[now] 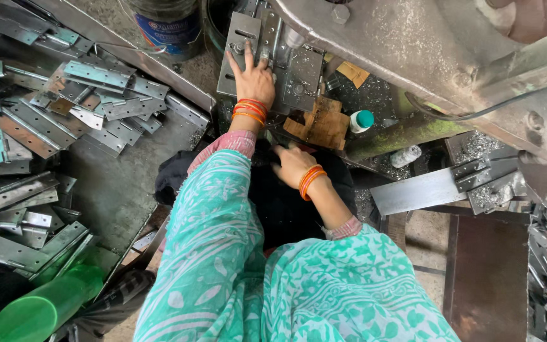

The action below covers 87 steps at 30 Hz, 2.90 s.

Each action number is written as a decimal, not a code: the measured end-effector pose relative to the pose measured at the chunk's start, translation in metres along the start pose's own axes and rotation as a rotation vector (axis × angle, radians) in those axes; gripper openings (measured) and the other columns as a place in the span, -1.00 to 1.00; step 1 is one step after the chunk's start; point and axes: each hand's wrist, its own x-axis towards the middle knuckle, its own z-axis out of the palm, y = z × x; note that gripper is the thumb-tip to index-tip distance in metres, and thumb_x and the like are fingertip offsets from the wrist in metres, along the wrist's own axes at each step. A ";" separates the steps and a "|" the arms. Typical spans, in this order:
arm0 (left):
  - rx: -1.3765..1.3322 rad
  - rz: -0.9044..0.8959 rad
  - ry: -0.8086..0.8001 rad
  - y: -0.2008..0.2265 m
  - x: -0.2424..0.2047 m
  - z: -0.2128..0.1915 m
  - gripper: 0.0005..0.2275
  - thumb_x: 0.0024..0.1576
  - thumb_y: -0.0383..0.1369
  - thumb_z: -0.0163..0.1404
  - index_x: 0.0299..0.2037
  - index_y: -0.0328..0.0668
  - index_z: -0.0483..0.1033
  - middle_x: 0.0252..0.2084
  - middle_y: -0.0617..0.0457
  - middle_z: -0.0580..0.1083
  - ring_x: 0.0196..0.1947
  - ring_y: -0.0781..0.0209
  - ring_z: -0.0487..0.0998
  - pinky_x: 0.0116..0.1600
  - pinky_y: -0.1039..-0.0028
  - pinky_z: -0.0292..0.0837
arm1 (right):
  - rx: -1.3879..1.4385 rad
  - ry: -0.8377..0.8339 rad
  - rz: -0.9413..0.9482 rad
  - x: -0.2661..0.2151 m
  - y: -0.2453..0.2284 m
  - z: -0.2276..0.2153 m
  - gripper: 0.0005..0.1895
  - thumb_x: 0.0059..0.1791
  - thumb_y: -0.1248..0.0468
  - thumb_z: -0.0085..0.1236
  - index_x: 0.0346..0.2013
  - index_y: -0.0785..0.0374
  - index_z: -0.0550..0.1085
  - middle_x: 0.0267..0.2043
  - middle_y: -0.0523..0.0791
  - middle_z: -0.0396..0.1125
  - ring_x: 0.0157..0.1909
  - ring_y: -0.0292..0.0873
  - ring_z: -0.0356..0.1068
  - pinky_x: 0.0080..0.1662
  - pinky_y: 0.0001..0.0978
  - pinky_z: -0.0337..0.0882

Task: The person operates a hydraulic press machine to process metal hinge components. They pick up individual pieces from a bin, place them into the machine, activate the press, and then remove the processed pieces to place them into a separate bin.

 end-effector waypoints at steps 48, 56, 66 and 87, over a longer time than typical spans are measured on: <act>0.061 -0.388 0.017 -0.345 -0.062 0.082 -0.65 0.24 -0.28 -0.17 0.17 -0.09 0.52 0.39 -0.01 0.29 0.47 -0.16 0.08 0.36 -0.49 -0.30 | 0.103 0.115 -0.188 0.003 0.004 -0.004 -0.49 -0.05 0.06 0.17 0.15 0.16 0.48 0.06 0.15 0.42 0.11 0.21 0.41 0.13 -0.05 0.41; 0.061 -0.450 -0.245 -0.347 -0.016 0.106 -0.60 0.12 -0.20 -0.01 0.17 -0.01 0.56 0.27 0.03 0.43 0.37 -0.08 0.26 0.43 -0.39 -0.42 | 0.003 0.085 -0.095 -0.001 0.001 -0.006 -0.49 -0.05 0.04 0.15 0.18 0.06 0.45 0.05 0.10 0.40 0.11 0.22 0.39 0.10 -0.02 0.40; 0.068 -0.376 -0.292 -0.346 -0.031 0.084 -0.61 0.16 -0.13 -0.04 0.10 -0.09 0.60 0.14 0.09 0.52 0.25 -0.02 0.38 0.37 -0.35 -0.04 | 0.062 0.102 -0.131 0.000 0.000 -0.006 -0.50 -0.05 0.08 0.14 0.18 0.07 0.47 0.07 0.11 0.42 0.13 0.18 0.41 0.14 -0.06 0.39; 0.312 -0.273 0.037 -0.284 -0.209 0.056 -0.64 0.11 -0.02 0.06 -0.17 -0.13 0.66 0.01 0.01 0.46 0.19 -0.02 0.34 0.25 -0.28 0.17 | 0.105 0.127 -0.106 -0.005 0.001 0.000 -0.47 -0.02 0.06 0.13 0.22 0.13 0.45 0.14 0.19 0.38 0.19 0.25 0.35 0.19 0.01 0.35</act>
